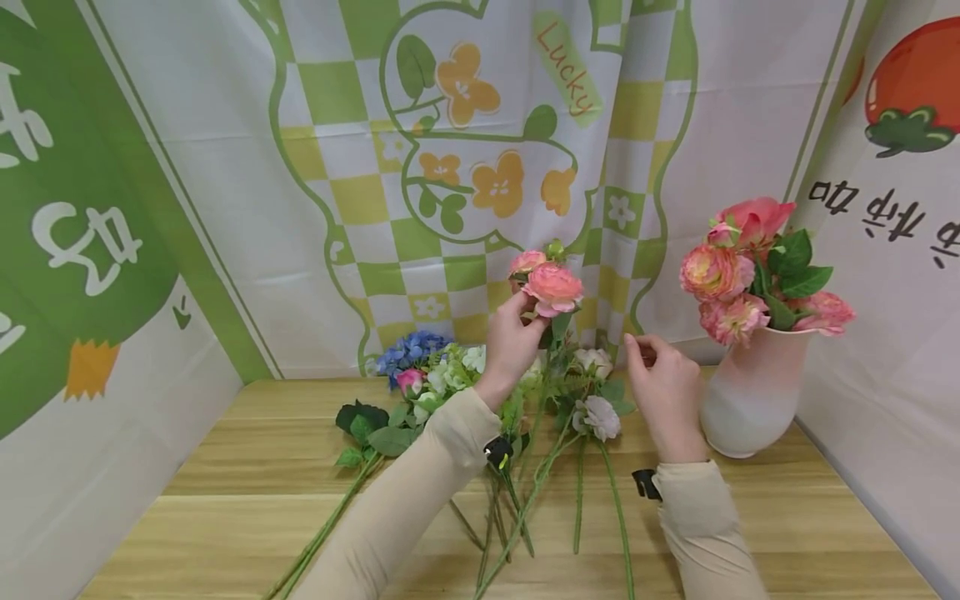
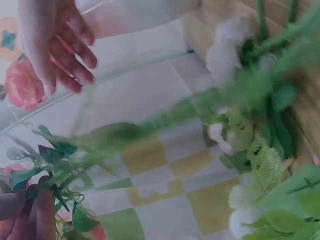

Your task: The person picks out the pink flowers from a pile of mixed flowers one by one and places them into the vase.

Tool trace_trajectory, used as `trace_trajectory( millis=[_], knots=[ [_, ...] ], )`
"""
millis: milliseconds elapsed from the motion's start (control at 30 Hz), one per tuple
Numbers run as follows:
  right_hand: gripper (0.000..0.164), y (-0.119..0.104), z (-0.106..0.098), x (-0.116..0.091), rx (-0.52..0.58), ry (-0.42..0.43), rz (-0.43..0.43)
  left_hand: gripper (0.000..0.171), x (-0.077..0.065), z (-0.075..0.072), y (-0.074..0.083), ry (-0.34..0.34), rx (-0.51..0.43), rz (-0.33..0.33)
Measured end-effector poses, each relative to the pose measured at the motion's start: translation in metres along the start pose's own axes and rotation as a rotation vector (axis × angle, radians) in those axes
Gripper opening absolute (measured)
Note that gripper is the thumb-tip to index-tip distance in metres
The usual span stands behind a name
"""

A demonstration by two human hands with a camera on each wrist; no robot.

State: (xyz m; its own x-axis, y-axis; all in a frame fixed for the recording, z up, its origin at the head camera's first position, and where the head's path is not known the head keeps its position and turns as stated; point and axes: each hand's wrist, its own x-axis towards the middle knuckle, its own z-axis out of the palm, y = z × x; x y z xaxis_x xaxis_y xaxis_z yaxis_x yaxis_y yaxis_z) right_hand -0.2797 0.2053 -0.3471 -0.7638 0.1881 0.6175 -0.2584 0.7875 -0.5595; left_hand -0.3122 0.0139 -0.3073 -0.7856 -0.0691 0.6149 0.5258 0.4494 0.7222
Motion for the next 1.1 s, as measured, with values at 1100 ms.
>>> trace_trajectory(
  millis=[1100],
  knots=[
    [0.033,-0.043,0.006,0.003,0.198,0.014,0.055,0.028,-0.023,-0.035,-0.005,0.107,-0.414,-0.141]
  ],
)
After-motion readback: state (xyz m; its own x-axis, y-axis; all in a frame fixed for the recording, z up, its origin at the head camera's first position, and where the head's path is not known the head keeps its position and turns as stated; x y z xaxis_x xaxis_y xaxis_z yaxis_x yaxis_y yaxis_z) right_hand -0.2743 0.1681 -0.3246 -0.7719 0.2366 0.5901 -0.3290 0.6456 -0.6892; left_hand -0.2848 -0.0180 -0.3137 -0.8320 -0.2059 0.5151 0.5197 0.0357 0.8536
